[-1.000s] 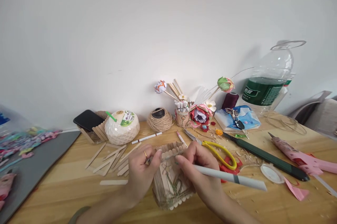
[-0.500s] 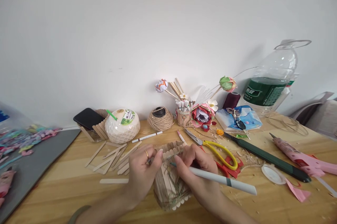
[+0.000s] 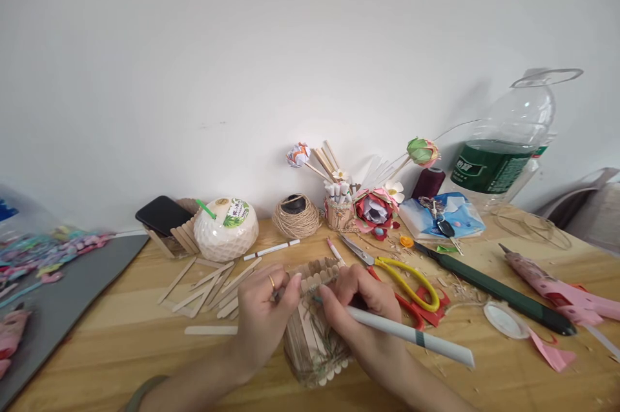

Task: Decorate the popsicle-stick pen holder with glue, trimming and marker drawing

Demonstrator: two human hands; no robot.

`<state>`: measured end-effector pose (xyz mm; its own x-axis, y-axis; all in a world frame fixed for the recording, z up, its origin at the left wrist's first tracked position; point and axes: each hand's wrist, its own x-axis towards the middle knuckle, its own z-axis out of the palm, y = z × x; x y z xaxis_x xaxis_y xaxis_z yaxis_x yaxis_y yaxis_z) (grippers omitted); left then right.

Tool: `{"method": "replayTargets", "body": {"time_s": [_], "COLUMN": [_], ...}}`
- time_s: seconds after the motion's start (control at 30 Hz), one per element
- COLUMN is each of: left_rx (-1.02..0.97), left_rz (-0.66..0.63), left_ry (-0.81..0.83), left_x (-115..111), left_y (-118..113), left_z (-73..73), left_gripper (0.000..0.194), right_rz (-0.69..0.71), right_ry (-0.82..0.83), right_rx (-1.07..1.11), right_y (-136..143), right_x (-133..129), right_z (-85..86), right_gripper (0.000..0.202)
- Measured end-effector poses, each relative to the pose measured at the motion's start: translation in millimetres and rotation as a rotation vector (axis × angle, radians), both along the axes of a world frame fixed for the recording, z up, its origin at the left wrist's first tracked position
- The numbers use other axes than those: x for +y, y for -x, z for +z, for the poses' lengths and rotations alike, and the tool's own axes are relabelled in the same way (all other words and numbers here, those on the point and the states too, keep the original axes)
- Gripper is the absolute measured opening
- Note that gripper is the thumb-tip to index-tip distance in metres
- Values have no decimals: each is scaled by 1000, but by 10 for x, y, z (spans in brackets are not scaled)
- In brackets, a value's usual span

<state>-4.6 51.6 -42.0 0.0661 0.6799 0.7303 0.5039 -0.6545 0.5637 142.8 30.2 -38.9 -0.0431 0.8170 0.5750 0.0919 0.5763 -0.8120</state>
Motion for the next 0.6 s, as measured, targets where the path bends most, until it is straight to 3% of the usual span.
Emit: {"method": "replayTargets", "body": {"time_s": [0.6], "left_rx": [15], "left_rz": [9], "left_ry": [-33], "left_x": [18], "left_y": [-5], "left_z": [4], "left_gripper": [40], "right_rz": [-6], "right_ry": [-28], "right_rx": [-58], "right_y": [-10], "right_x": [-8], "right_z": [25], "right_gripper": [35]}}
